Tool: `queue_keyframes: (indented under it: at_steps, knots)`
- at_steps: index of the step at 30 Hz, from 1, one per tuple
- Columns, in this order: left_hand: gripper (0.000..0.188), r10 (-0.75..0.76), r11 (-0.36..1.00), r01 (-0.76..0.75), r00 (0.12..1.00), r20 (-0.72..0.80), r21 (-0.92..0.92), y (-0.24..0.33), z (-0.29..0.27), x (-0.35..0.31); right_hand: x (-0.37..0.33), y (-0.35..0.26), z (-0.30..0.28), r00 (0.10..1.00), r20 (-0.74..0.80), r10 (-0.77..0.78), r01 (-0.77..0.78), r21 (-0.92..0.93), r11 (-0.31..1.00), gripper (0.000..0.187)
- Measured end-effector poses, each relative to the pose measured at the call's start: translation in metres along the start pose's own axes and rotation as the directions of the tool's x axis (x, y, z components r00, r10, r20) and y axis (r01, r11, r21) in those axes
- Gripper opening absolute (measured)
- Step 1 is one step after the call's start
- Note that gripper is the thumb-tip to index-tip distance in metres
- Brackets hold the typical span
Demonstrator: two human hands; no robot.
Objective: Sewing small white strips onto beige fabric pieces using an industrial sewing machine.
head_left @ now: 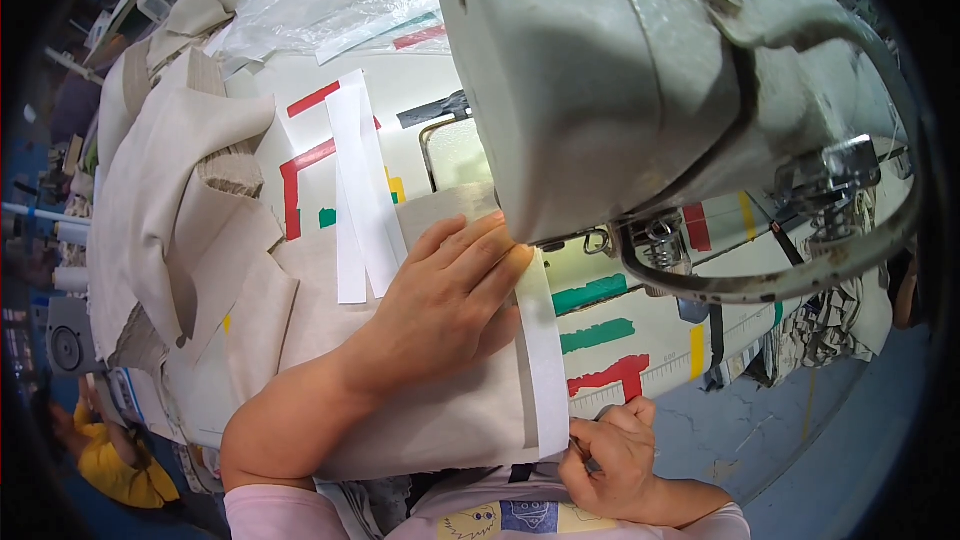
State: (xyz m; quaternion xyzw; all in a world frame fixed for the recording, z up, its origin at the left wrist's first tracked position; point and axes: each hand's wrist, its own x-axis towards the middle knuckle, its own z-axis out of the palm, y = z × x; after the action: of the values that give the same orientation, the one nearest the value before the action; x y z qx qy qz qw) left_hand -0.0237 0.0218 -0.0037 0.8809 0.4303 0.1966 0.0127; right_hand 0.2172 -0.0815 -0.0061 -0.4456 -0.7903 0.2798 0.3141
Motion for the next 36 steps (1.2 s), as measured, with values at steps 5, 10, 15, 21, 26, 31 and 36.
queue_keyframes:
  at_steps: [5, 10, 15, 21, 26, 31, 36]
  knots:
    - [0.048, -0.063, 0.99, 0.066, 0.998, 0.031, -0.127, 0.001, 0.0, -0.001, 0.002, -0.001, -0.004, 1.0, 0.015, 0.006, -0.006, -0.025, 1.0, 0.03]
    - [0.049, -0.06, 0.987, 0.062, 0.998, 0.023, -0.146, 0.002, -0.003, 0.001, -0.005, -0.001, -0.005, 1.0, 0.026, 0.002, -0.001, -0.049, 0.999, 0.031]
    - [0.055, -0.255, 0.965, 0.258, 0.965, 0.059, -0.049, -0.01, -0.007, -0.015, -0.011, 0.002, 0.001, 0.999, -0.03, 0.018, -0.019, -0.04, 0.999, 0.031]
    - [0.048, -0.622, 0.773, 0.593, 0.779, 0.082, 0.224, -0.064, -0.039, -0.007, -0.013, -0.001, 0.0, 0.998, -0.054, 0.029, -0.031, -0.037, 0.999, 0.031]
    - [0.04, -0.511, 0.823, 0.441, 0.85, 0.129, 0.358, -0.132, -0.044, 0.022, -0.022, -0.001, 0.007, 0.99, -0.123, 0.07, -0.07, 0.006, 0.998, 0.027]
    - [0.047, -0.33, 0.885, 0.357, 0.934, -0.139, 0.298, -0.063, -0.047, 0.016, -0.032, 0.009, 0.011, 0.986, -0.165, 0.026, -0.031, -0.032, 0.999, 0.015]
    - [0.059, -0.01, 0.999, 0.017, 0.983, 0.183, -0.04, 0.083, -0.036, -0.019, -0.032, 0.01, 0.006, 0.986, -0.168, -0.001, 0.005, 0.027, 1.0, 0.011]
